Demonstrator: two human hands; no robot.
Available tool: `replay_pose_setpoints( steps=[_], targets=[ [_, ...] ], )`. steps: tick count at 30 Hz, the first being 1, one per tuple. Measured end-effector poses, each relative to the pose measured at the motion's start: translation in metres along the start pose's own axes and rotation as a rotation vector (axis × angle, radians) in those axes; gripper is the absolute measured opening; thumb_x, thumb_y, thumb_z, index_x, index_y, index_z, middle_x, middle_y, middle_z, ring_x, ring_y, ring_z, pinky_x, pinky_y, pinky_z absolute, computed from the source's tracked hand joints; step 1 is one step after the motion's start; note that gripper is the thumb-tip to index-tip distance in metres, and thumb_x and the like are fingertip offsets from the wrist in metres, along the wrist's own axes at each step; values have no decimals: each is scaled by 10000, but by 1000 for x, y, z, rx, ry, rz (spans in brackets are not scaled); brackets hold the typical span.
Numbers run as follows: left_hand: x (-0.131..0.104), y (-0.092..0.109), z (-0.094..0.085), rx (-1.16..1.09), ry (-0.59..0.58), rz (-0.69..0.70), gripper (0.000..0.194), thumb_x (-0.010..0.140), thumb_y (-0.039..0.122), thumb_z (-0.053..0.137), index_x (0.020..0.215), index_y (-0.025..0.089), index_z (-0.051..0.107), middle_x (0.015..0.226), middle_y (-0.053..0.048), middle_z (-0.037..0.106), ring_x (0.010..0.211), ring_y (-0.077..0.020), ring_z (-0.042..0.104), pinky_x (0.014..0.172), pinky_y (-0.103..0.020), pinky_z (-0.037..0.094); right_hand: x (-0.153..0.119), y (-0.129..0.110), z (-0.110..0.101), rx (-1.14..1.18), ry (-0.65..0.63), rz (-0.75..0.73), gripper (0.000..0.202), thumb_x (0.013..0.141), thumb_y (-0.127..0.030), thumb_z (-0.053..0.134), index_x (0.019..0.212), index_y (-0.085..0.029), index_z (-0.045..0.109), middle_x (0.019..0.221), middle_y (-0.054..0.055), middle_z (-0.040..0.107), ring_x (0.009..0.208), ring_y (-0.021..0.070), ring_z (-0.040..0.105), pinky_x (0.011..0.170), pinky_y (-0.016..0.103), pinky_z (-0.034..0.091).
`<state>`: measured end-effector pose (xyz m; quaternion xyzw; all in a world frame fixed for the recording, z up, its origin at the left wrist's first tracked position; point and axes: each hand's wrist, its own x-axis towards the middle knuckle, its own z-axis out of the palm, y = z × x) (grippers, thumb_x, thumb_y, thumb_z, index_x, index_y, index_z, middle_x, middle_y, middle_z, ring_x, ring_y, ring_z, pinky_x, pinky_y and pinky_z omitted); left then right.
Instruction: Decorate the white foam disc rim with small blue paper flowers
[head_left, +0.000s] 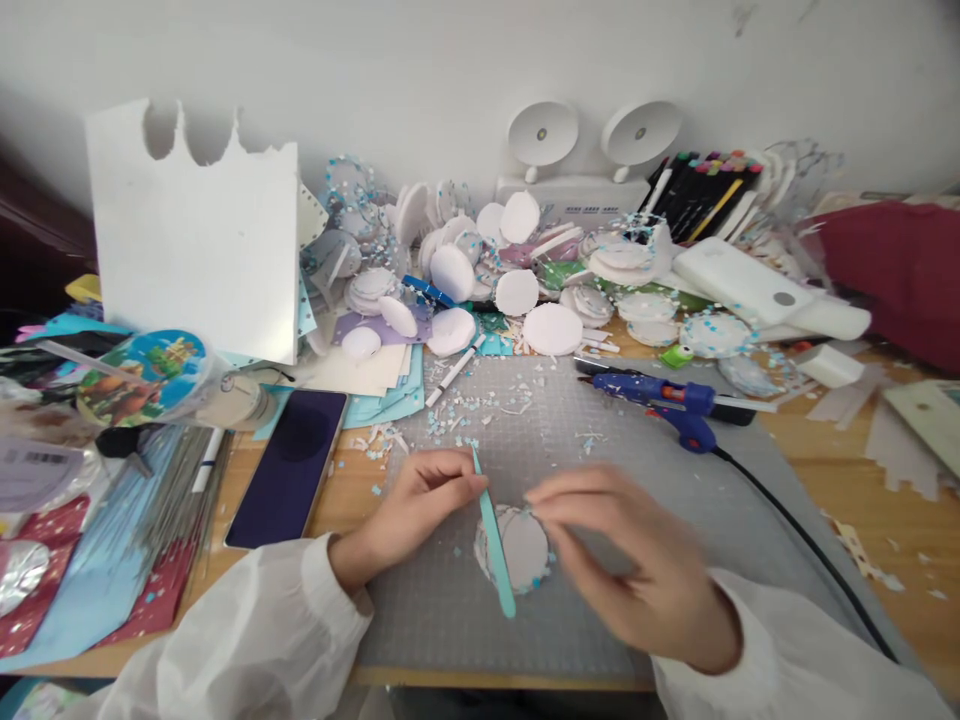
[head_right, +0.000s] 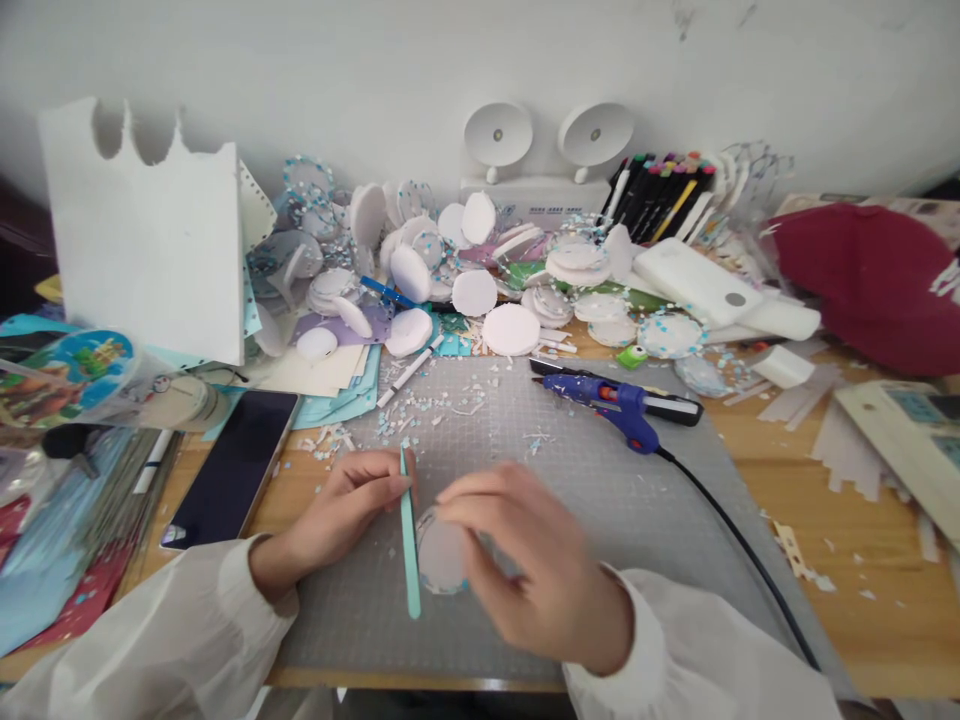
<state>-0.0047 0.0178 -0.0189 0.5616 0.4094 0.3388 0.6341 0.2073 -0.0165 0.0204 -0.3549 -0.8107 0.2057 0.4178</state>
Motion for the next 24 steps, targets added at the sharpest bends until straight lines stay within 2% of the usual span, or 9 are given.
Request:
replay_pose_setpoints(
  steps=[4, 5, 6, 8, 9, 11, 14, 19, 24],
  targets=[
    [0, -1, 0, -32, -27, 0, 397, 831, 363, 590, 531, 159, 430, 565, 33, 372, 558, -97, 324, 532, -245, 255, -27, 19, -26, -147, 693, 348, 148, 762, -126, 635, 831, -254, 607, 846, 60, 601, 816, 244, 597, 760, 425, 480],
    [0, -1, 0, -41, -35, 4, 380, 828, 350, 585, 536, 160, 434, 570, 31, 377, 563, -100, 331, 539, -248, 254, -32, 27, -33, -176, 818, 386, 135, 737, -158, 666, 806, -248, 592, 821, 54, 578, 810, 253, 597, 787, 453, 471],
    [1, -1, 0, -46, -41, 6, 370, 821, 344, 581, 536, 162, 432, 572, 30, 379, 567, -103, 338, 544, -250, 254, -37, 36, -41, -206, 844, 452, 161, 713, -198, 687, 823, -246, 580, 831, 53, 568, 818, 267, 598, 800, 480, 467],
    [1, 0, 0, -40, -44, 3, 373, 803, 356, 578, 528, 168, 410, 572, 29, 369, 568, -107, 340, 545, -253, 255, -44, 55, -54, -316, 769, 538, 230, 713, -267, 663, 916, -260, 556, 924, 69, 565, 860, 297, 588, 791, 514, 462],
    [1, 0, 0, -31, -43, -4, 382, 797, 372, 577, 527, 172, 396, 568, 31, 357, 562, -107, 330, 540, -253, 250, -47, 64, -59, -387, 644, 574, 244, 753, -292, 620, 981, -276, 537, 989, 79, 563, 920, 311, 575, 817, 523, 452],
    [1, 0, 0, -9, -42, -28, 403, 800, 411, 568, 535, 178, 373, 560, 39, 327, 550, -103, 301, 527, -250, 235, -50, 78, -67, -558, 427, 576, 230, 784, -317, 560, 1005, -267, 518, 957, 86, 562, 904, 329, 564, 806, 539, 437],
    [1, 0, 0, 22, -28, -54, 418, 829, 459, 534, 567, 184, 360, 571, 43, 306, 556, -105, 282, 521, -243, 230, -49, 93, -70, -674, 279, 537, 226, 795, -287, 520, 1009, -220, 497, 927, 123, 557, 914, 354, 549, 805, 532, 427],
    [1, 3, 2, 47, -9, -40, 427, 853, 516, 489, 607, 185, 377, 616, 30, 351, 603, -120, 314, 541, -237, 258, -45, 108, -62, -878, 135, 467, 168, 796, -300, 488, 912, -180, 479, 836, 139, 545, 848, 351, 536, 739, 501, 436],
    [1, 4, 2, 59, -32, -7, 450, 877, 541, 475, 620, 180, 395, 624, 33, 344, 608, -118, 306, 545, -233, 264, -41, 110, -59, -764, 208, 530, 152, 793, -343, 468, 840, -199, 484, 776, 124, 563, 799, 318, 547, 723, 478, 442]
  ],
)
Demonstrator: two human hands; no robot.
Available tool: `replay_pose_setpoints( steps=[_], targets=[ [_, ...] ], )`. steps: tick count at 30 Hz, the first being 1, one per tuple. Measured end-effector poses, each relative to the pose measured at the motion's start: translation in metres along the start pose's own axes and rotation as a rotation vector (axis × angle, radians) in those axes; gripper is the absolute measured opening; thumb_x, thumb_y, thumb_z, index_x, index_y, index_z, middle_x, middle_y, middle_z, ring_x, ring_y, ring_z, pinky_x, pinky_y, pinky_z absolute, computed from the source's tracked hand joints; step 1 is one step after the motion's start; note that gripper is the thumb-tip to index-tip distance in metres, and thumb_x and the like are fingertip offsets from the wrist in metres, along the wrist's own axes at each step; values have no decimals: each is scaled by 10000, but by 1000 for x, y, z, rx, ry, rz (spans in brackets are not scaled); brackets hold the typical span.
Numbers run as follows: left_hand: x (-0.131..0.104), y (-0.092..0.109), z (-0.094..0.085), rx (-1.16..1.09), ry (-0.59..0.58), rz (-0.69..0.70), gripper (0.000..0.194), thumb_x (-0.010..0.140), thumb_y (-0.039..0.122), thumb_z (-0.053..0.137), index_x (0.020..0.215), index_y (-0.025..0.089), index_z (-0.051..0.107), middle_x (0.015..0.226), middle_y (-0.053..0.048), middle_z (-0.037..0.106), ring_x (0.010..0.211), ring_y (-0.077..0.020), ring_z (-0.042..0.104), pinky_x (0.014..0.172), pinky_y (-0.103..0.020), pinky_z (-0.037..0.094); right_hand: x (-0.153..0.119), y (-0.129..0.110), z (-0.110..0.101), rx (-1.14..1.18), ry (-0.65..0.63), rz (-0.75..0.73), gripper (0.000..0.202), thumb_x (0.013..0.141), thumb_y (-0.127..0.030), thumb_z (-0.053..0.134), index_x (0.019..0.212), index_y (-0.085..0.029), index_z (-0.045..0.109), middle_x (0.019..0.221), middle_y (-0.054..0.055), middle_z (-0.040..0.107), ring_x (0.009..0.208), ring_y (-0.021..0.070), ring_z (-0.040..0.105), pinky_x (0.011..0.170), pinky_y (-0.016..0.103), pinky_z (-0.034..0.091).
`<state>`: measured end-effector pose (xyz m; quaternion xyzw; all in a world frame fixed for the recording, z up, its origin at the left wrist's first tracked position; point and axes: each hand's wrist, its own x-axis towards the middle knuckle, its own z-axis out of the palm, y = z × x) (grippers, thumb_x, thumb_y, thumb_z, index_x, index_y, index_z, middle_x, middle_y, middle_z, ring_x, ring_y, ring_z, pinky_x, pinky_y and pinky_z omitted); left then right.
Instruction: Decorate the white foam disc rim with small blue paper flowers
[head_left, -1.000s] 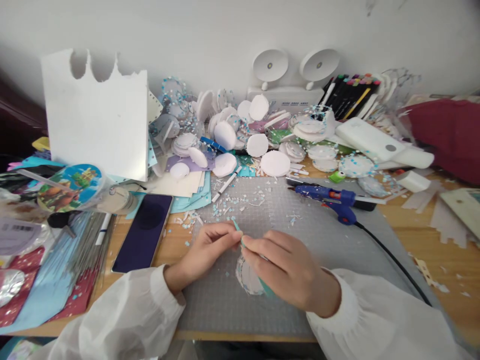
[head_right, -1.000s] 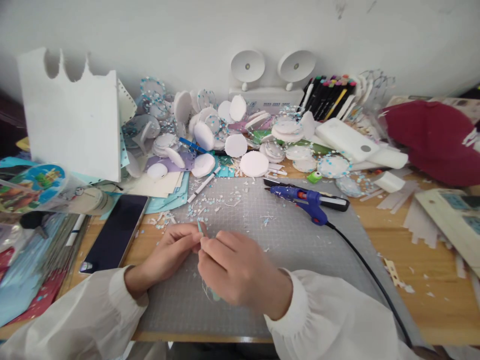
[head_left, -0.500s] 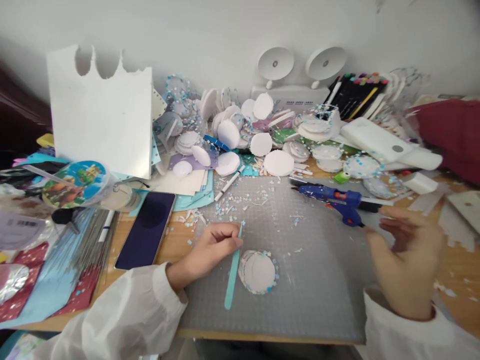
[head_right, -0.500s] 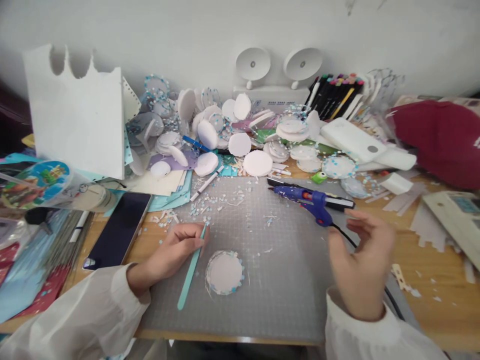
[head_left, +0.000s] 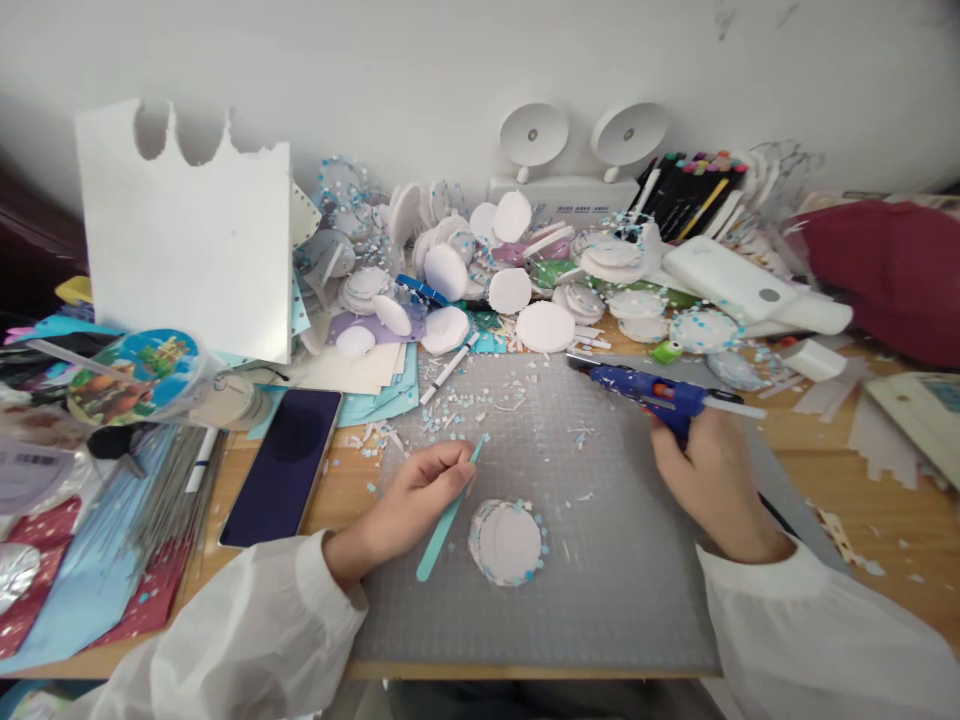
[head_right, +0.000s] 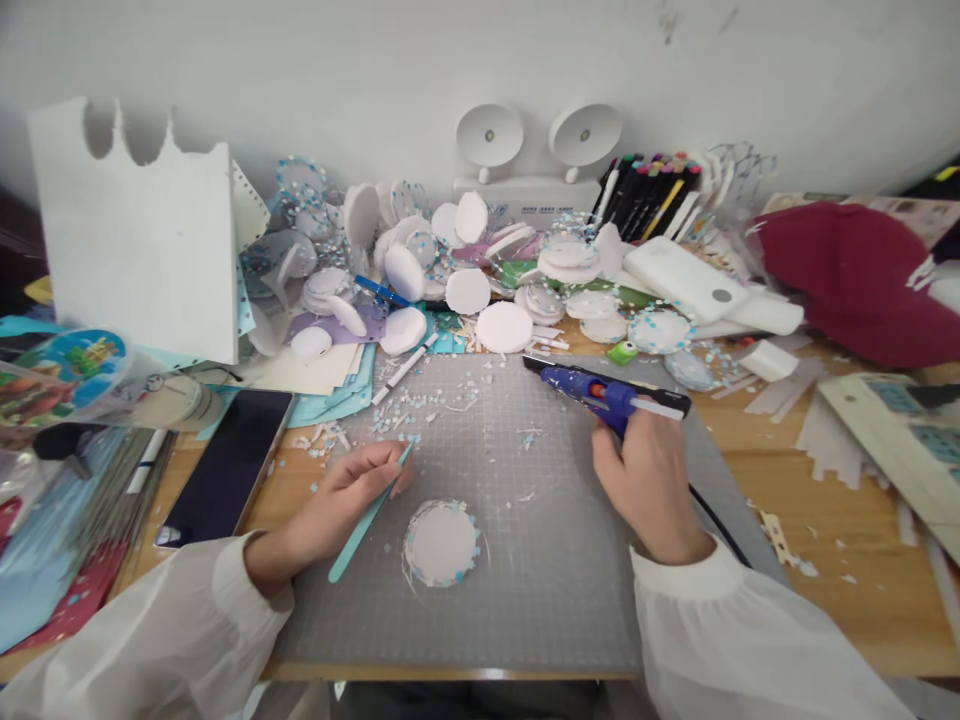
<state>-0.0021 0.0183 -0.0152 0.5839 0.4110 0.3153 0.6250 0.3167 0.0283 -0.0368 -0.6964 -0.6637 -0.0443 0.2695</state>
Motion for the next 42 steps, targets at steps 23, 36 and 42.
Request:
replay_pose_setpoints(
  steps=[23, 36, 42],
  targets=[
    [1, 5, 1, -4, -149, 100, 327, 880, 229, 492, 598, 183, 333, 625, 43, 332, 597, -106, 311, 564, -243, 261, -5, -67, -3, 506, -195, 109, 216, 614, -285, 580, 452, -228, 449, 375, -44, 443, 347, 108, 406, 348, 235, 340],
    [1, 5, 1, -13, -171, 100, 326, 882, 182, 495, 604, 183, 324, 649, 45, 327, 609, -105, 303, 566, -255, 244, -8, -66, 0, 479, -216, 18, 262, 620, -271, 553, 425, -232, 383, 353, -41, 403, 345, 93, 361, 355, 237, 311],
    [1, 6, 1, 0, -175, 82, 322, 877, 174, 493, 603, 183, 325, 651, 45, 329, 612, -107, 304, 571, -258, 245, -9, -66, 0, 467, -198, -8, 252, 624, -259, 532, 430, -230, 373, 346, -42, 413, 333, 90, 370, 360, 229, 322]
  ],
)
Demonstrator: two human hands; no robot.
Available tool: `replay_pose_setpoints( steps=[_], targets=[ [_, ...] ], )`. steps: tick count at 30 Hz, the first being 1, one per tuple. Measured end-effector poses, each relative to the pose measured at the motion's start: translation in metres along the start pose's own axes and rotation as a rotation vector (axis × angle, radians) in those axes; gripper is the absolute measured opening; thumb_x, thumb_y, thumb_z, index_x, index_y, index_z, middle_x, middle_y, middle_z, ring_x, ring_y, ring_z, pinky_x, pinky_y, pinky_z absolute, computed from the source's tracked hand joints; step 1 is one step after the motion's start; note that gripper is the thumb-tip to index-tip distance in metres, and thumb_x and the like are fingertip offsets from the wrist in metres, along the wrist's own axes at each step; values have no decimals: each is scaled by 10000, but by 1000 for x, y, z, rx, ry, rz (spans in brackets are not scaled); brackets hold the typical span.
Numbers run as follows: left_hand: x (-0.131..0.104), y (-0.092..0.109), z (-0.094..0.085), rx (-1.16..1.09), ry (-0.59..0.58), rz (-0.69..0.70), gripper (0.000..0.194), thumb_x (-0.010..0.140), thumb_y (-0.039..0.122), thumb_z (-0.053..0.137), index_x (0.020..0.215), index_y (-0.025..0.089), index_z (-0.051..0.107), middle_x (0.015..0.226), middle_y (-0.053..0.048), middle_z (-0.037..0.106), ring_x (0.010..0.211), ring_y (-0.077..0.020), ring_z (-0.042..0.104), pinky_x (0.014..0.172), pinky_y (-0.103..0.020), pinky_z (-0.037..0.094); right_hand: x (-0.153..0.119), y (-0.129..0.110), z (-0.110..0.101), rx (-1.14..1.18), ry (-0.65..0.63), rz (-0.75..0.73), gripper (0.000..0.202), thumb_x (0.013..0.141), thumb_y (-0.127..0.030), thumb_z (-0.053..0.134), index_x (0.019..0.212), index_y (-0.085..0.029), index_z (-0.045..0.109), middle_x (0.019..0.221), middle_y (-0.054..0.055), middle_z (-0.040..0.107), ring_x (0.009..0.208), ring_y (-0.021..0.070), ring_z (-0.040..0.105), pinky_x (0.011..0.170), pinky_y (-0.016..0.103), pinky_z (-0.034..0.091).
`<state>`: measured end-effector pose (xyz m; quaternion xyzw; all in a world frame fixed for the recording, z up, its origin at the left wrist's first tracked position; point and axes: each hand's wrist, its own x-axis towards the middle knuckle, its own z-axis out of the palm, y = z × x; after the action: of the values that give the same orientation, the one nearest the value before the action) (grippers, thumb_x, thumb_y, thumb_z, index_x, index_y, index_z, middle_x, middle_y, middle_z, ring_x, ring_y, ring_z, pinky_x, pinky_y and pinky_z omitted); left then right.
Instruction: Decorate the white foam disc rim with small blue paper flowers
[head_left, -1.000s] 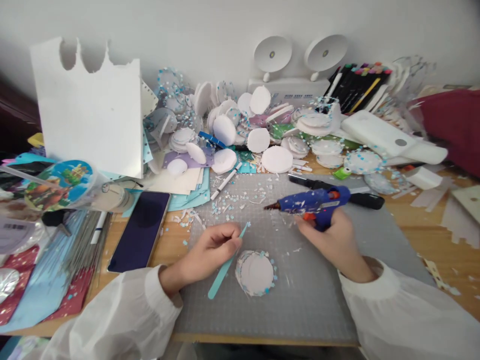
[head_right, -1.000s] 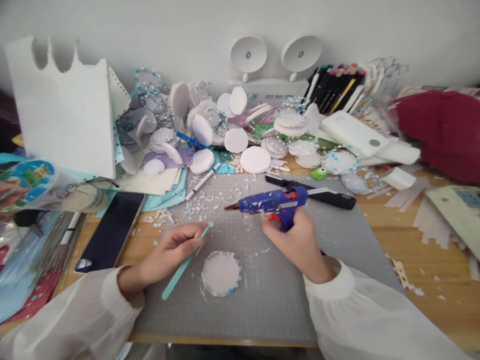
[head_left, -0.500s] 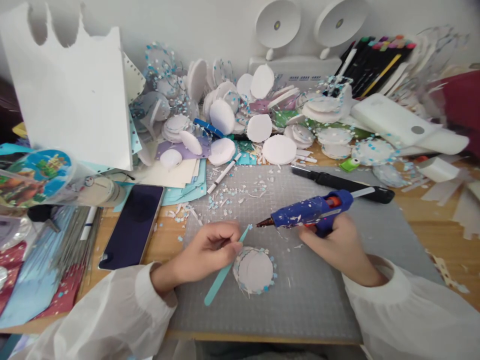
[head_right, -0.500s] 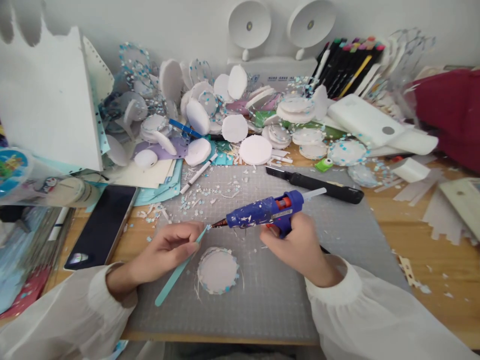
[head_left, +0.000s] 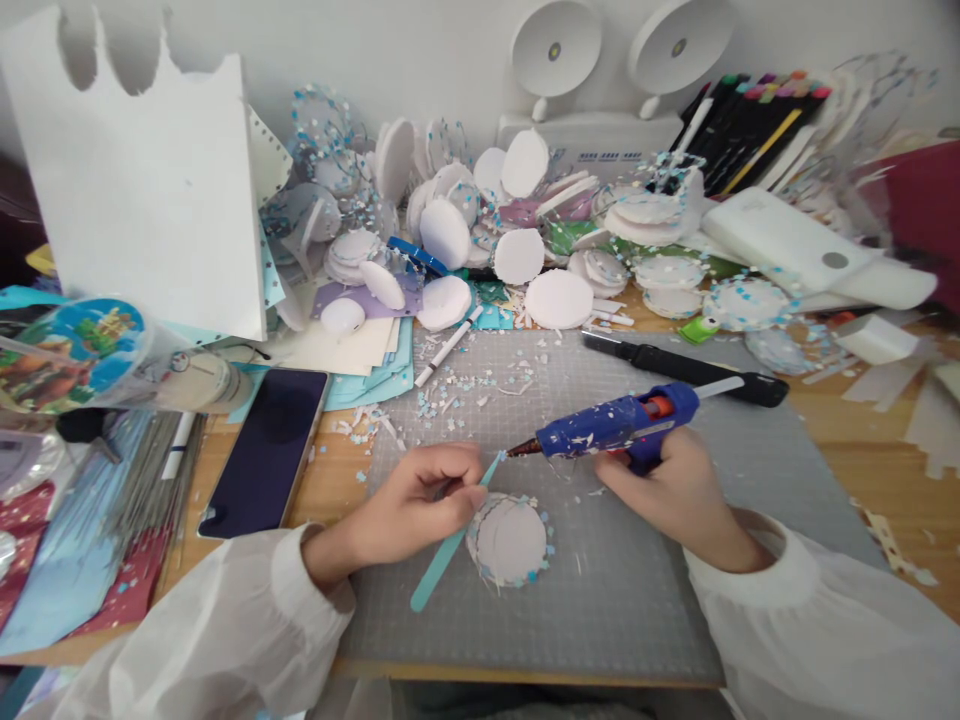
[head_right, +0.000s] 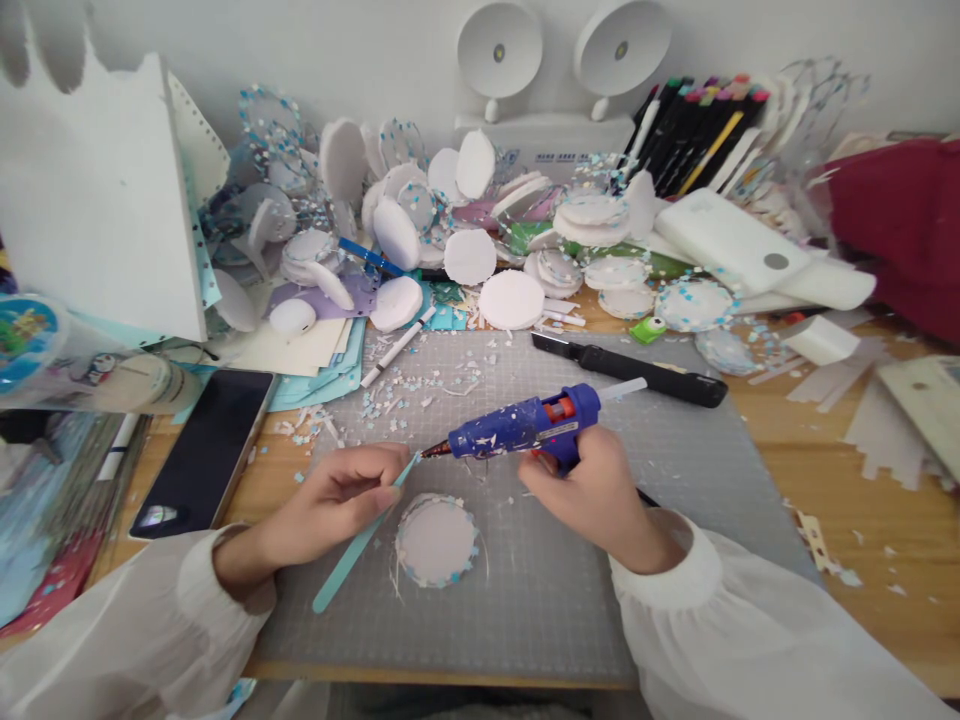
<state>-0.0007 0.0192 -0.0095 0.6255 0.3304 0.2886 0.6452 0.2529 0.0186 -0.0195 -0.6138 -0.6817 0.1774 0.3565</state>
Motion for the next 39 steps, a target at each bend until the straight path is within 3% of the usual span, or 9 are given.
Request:
replay_pose_setpoints(
  steps=[4, 10, 25, 32, 39],
  targets=[
    [-1, 0, 0, 4, -2, 0, 320, 876, 173, 493, 603, 183, 327, 653, 44, 329, 615, -108, 305, 576, -259, 249, 0, 0, 0, -18, -5, -20, 269, 630, -260, 533, 425, -232, 362, 333, -57, 383, 317, 87, 346, 341, 227, 291],
    [-1, 0, 1, 9, -6, -11, 325, 876, 187, 498, 601, 184, 325, 650, 45, 330, 611, -107, 305, 571, -257, 249, 0, 3, 0, -16, -17, -45, 261, 651, -256, 541, 440, -226, 391, 351, -43, 450, 329, 102, 413, 359, 223, 344],
    [1, 2, 1, 63, 10, -24, 340, 866, 260, 498, 590, 184, 314, 642, 34, 335, 608, -110, 318, 570, -246, 273, 0, 0, -1, -70, -28, -42, 296, 645, -267, 519, 422, -233, 327, 325, -58, 374, 315, 94, 360, 348, 222, 310],
    [1, 2, 1, 44, 11, -28, 329, 862, 233, 501, 587, 182, 328, 638, 37, 338, 605, -109, 317, 566, -245, 264, -1, 15, -2, -213, 167, -6, 293, 705, -416, 648, 532, -220, 516, 441, -3, 534, 413, 168, 512, 449, 289, 399],
    [1, 2, 0, 13, 16, -4, 349, 863, 251, 515, 571, 181, 336, 615, 38, 340, 591, -111, 320, 560, -245, 266, 10, 36, -20, -297, 383, 158, 369, 745, -520, 644, 851, -167, 664, 627, 67, 637, 585, 249, 612, 576, 351, 448]
  ],
)
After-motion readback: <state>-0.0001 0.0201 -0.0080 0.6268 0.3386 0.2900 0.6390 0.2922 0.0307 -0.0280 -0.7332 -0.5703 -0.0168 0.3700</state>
